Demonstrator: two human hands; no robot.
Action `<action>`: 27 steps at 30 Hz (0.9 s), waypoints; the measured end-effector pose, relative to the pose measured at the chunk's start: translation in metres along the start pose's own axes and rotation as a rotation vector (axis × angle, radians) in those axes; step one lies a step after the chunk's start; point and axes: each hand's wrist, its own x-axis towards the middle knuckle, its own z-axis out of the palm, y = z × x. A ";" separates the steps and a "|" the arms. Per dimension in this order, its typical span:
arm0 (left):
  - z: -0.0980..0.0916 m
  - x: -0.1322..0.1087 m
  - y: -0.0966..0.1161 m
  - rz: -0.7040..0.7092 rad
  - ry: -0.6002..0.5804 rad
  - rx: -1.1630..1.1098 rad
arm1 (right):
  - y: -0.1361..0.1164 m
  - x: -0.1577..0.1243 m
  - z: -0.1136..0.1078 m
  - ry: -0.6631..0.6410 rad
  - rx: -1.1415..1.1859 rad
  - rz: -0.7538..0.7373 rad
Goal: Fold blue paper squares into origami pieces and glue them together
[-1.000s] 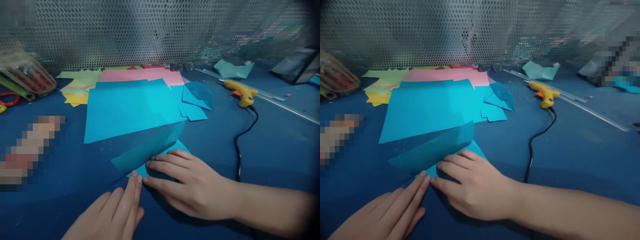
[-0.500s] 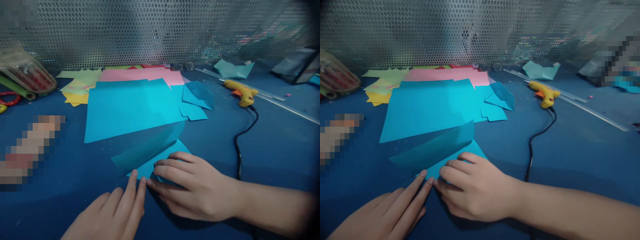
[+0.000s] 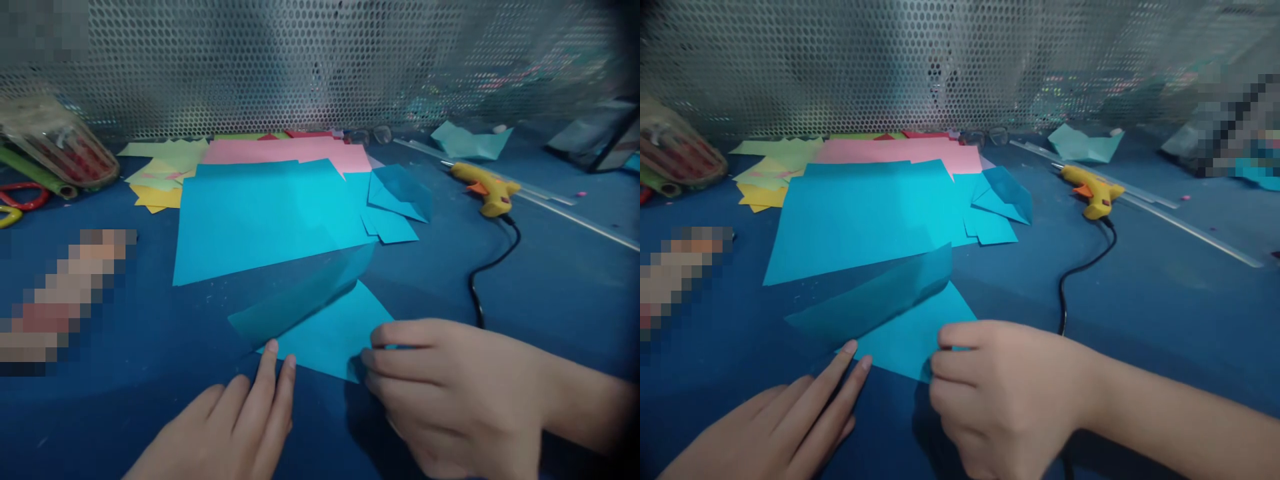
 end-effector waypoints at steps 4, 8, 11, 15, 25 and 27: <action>0.000 0.002 -0.002 -0.018 -0.008 -0.035 | 0.012 -0.002 -0.001 0.105 -0.123 -0.192; 0.002 0.006 -0.002 -0.085 0.058 -0.108 | 0.031 0.015 -0.010 0.346 -0.144 0.028; 0.002 0.005 0.000 -0.116 0.061 -0.173 | 0.041 0.022 -0.010 0.431 -0.065 0.325; 0.000 0.003 -0.002 -0.136 0.066 -0.220 | 0.045 0.025 -0.009 0.376 0.231 0.524; -0.007 0.013 -0.023 -0.210 0.012 -0.355 | 0.042 0.023 -0.021 0.118 1.107 1.041; -0.006 0.010 -0.020 -0.219 -0.019 -0.336 | 0.045 0.018 -0.022 0.015 1.220 0.956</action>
